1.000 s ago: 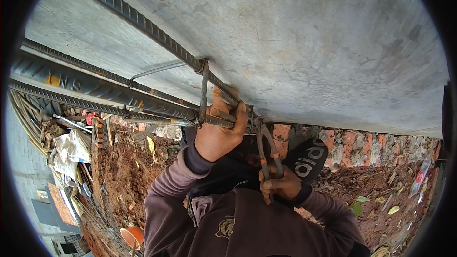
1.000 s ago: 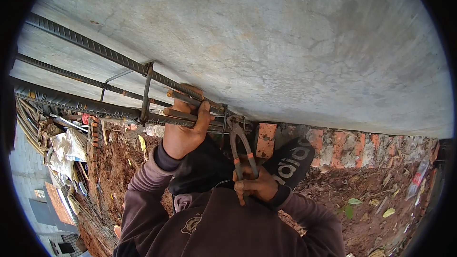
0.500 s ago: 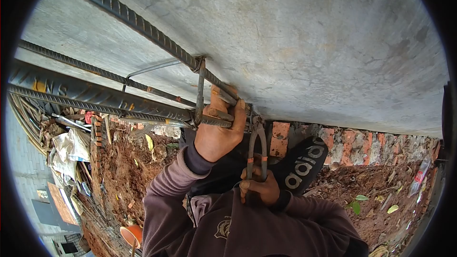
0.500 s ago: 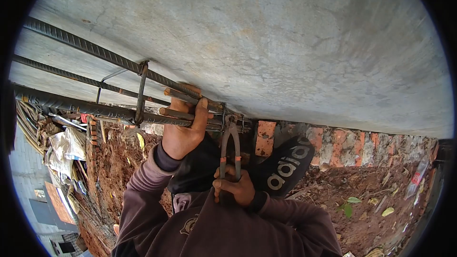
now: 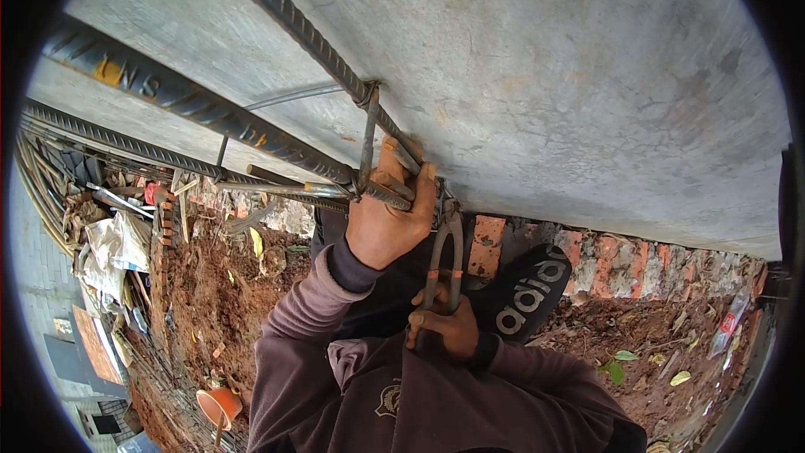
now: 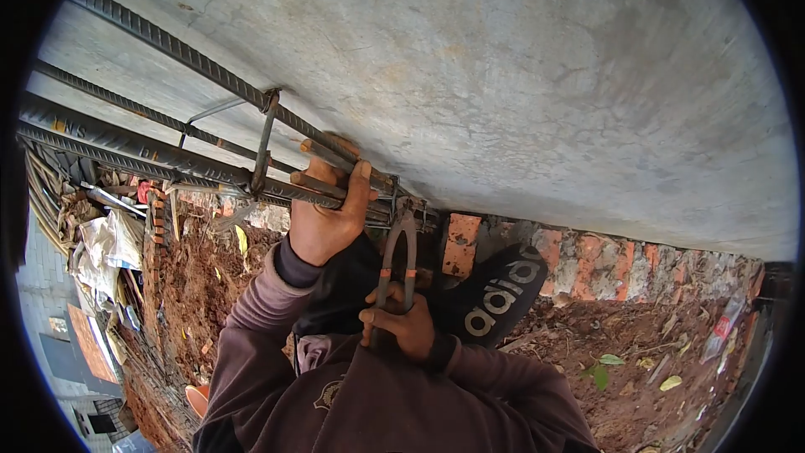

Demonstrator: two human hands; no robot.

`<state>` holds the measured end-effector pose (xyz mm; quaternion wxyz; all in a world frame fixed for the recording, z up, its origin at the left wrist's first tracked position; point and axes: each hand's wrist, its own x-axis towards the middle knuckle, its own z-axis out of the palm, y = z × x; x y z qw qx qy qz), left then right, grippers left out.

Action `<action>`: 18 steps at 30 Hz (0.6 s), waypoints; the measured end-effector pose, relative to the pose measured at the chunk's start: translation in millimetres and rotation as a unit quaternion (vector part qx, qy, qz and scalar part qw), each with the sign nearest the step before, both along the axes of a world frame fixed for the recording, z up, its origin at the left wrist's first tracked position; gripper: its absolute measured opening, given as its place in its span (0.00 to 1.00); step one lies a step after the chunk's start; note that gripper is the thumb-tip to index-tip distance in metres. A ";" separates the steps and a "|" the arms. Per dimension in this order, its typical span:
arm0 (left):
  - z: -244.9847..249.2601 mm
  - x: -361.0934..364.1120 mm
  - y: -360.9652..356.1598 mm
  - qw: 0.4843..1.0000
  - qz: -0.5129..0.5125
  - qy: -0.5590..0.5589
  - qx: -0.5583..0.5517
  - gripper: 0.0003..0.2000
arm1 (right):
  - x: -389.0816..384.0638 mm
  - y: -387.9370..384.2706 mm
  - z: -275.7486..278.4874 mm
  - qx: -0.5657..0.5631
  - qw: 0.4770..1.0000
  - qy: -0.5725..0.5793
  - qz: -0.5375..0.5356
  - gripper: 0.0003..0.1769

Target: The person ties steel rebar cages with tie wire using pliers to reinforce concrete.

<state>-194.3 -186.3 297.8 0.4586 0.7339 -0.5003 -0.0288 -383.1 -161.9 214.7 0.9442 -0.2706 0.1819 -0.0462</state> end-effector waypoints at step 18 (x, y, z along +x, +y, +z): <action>9.9 5.2 3.9 0.997 -0.043 -0.046 0.049 0.10 | -62.6 -181.1 5.4 -0.305 0.910 0.078 0.270 0.24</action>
